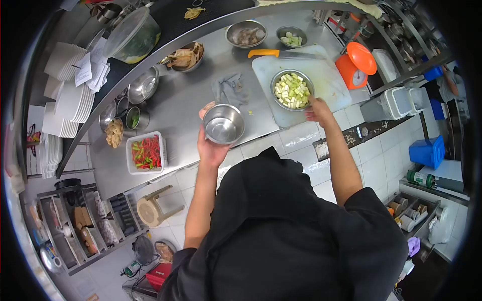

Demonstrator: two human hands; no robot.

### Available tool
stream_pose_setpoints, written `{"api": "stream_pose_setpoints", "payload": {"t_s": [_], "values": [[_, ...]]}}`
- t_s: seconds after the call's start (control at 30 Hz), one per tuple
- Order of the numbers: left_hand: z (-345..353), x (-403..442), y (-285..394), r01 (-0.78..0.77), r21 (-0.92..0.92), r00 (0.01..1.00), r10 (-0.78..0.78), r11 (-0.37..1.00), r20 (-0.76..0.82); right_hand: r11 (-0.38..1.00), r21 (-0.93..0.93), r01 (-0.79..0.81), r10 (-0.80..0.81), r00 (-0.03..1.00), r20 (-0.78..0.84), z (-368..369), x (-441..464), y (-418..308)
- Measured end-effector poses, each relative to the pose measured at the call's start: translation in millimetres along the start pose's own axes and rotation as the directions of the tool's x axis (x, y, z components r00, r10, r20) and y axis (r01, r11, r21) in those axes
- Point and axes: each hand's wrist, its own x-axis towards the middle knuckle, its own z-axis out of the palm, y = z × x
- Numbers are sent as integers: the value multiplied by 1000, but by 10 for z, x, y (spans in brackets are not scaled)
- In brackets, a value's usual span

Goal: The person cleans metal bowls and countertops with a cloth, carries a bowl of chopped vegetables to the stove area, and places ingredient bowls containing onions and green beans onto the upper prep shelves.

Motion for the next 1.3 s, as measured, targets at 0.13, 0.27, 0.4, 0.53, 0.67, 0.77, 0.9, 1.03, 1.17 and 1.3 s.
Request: {"api": "stream_pose_setpoints", "payload": {"t_s": [0.13, 0.27, 0.4, 0.53, 0.67, 0.77, 0.9, 1.03, 1.17, 1.3], "values": [[-209, 676, -241, 90, 91, 996, -89, 992, -21, 949, 293, -116, 42, 968, 248, 224, 159, 261], [-486, 1170, -538, 145, 107, 985, -133, 984, -112, 922, 374, -102, 3, 966, 257, 366, 51, 182], [-739, 1465, -663, 198, 300, 953, -112, 933, -281, 901, 411, -141, -4, 943, 332, 238, -73, 158], [-524, 1358, -686, 136, 308, 921, -5, 942, -391, 855, 507, -111, -91, 930, 356, 135, -53, 261], [-491, 1437, -639, 17, 289, 890, 117, 957, -440, 851, 516, -98, -123, 918, 377, 233, 35, 278], [-423, 1434, -520, -42, 439, 879, 242, 897, -411, 839, 538, -85, -123, 932, 340, 323, 148, 290], [61, 1265, -403, 5, 792, 776, 498, 610, -388, 874, 480, 76, -189, 963, 191, 470, -8, 123], [264, 1436, -424, -242, 925, 709, 704, 294, -38, 873, 426, 239, -320, 939, 129, 720, -212, -166], [355, 1728, -395, -316, 782, 797, 598, 536, -88, 859, 345, 377, -440, 890, 123, 1085, -168, -382], [310, 1946, -385, -363, 516, 853, 500, 776, -151, 813, 264, 519, -557, 825, 91, 1397, -109, -424]]}}
